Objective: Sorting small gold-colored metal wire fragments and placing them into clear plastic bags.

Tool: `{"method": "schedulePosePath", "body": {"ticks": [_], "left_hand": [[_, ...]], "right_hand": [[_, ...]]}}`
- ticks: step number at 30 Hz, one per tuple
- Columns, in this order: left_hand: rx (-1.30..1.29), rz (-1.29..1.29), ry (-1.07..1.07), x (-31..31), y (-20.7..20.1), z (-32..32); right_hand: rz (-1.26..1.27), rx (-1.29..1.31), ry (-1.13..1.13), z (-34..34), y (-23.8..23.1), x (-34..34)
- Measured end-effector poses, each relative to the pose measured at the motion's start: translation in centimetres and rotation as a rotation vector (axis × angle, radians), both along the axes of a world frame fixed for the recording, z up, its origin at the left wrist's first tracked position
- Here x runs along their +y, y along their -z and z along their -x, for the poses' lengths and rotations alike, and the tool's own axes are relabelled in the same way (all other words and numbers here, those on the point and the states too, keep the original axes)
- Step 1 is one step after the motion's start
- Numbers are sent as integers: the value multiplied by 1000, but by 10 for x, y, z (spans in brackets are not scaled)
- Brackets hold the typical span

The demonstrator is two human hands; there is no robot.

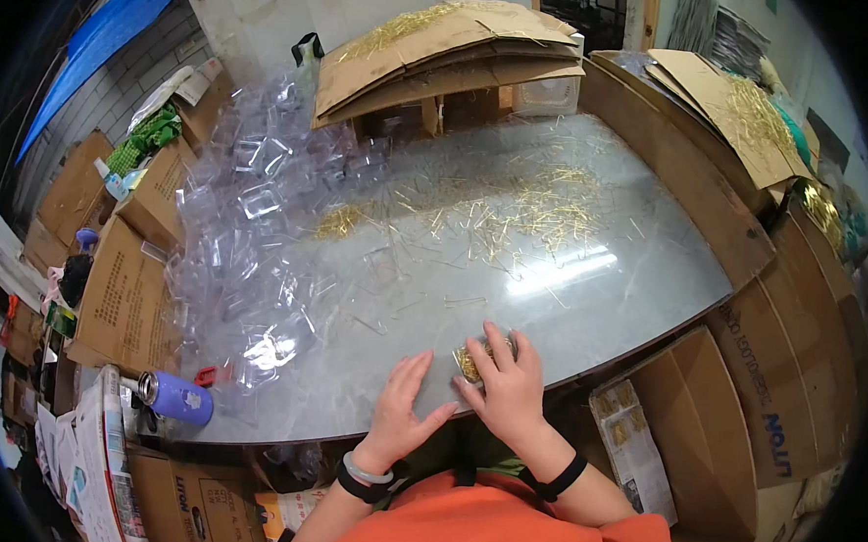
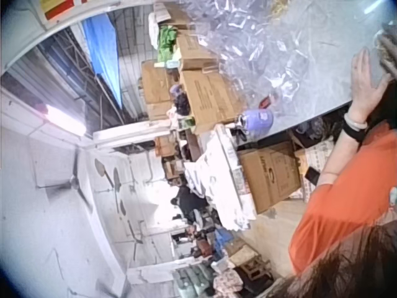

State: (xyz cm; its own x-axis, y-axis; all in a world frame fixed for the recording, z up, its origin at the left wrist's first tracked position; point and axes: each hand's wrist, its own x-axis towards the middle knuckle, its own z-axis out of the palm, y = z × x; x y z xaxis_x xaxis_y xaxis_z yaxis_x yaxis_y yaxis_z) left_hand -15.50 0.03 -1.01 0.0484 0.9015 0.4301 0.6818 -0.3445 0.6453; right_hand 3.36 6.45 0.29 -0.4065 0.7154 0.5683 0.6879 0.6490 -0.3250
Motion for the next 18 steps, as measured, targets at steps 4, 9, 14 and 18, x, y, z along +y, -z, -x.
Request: {"method": "schedulePosePath", "body": {"ticks": [4, 9, 14, 18], "left_hand": [[10, -11, -5, 0, 3, 0], [40, -5, -11, 0, 0, -1], [0, 4, -26, 1, 4, -3], [130, -4, -19, 6, -1, -13]], "right_hand": [[-32, 25, 35, 1, -11, -11], [33, -143, 59, 4, -1, -4], [43, -154, 62, 6, 0, -8], [128, -240, 19, 3, -4, -7]]}}
